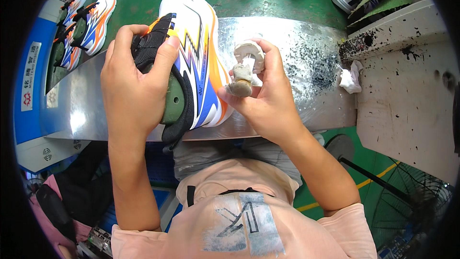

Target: The person applies liquid adhesive from a syringe-like applicator to the seams of several shoes and places them on a conveyor belt.

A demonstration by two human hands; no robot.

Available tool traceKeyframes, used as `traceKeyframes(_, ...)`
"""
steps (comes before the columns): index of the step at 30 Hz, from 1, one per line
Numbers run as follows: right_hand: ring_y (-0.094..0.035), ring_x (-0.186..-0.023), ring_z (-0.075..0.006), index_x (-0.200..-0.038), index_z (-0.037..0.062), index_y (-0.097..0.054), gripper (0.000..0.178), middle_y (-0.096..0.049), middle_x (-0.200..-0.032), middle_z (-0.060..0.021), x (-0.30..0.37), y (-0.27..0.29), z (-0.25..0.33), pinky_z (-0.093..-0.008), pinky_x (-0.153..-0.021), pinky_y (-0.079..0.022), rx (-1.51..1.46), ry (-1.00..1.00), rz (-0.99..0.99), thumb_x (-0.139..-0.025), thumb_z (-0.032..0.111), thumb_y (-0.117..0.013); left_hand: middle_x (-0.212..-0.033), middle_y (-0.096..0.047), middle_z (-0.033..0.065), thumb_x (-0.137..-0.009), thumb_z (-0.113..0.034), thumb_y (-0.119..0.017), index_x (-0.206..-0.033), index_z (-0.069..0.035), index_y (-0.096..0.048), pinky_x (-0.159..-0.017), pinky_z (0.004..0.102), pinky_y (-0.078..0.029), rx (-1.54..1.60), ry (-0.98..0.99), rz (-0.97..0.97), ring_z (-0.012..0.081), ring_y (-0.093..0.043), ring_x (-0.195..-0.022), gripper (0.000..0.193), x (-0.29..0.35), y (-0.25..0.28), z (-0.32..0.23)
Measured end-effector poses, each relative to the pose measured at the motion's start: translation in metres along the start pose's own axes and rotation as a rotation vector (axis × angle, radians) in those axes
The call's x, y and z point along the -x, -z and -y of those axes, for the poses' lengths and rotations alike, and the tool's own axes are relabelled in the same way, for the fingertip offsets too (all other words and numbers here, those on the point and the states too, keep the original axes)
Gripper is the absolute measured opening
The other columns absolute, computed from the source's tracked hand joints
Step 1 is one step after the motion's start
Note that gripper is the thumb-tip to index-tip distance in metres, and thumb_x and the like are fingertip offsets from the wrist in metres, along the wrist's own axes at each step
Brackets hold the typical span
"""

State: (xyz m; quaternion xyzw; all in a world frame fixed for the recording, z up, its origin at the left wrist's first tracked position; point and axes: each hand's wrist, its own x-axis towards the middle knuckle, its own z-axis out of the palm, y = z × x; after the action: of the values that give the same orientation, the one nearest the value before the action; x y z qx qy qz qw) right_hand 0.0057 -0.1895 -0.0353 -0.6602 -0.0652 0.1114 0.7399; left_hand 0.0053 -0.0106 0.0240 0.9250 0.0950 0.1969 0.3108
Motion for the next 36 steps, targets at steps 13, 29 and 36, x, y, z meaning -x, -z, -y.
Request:
traceKeyframes(13, -0.062, -0.07, -0.0256, -0.119, 0.0014, -0.046, 0.053, -0.061, -0.094, -0.0146, 0.051, 0.089, -0.033, -0.0318, -0.06, -0.051, 0.581, 0.41, -0.229, -0.076, 0.012, -0.077, -0.086, -0.06, 0.0041, -0.081, -0.014, -0.07, -0.099, -0.001, -0.057, -0.072, 0.0233, -0.045, 0.103, -0.24, -0.085, 0.0108, -0.054, -0.078, 0.025, -0.118, -0.005, 0.026)
traceKeyframes(29, -0.054, -0.059, -0.0283, -0.114, 0.0031, -0.047, 0.046, -0.054, -0.078, -0.0139, 0.049, 0.077, -0.045, -0.0354, -0.053, -0.044, 0.771, 0.544, -0.225, -0.075, 0.005, -0.073, -0.137, -0.044, 0.019, -0.079, -0.026, -0.068, -0.135, -0.015, -0.046, -0.111, 0.0488, -0.026, -0.709, -0.928, 0.125, 0.0337, -0.037, -0.133, 0.061, -0.184, -0.069, 0.131)
traceKeyframes(36, -0.051, -0.08, -0.0182, -0.122, 0.0009, -0.042, 0.047, -0.05, -0.098, -0.01, 0.062, 0.09, -0.053, -0.0305, -0.073, -0.044, 0.731, 0.386, -0.276, -0.083, 0.011, -0.068, -0.144, -0.041, 0.0116, -0.096, -0.032, -0.039, -0.138, -0.015, -0.045, -0.113, 0.0592, -0.01, -1.76, -0.415, 0.409, 0.0323, -0.026, -0.14, 0.045, -0.174, 0.001, 0.201)
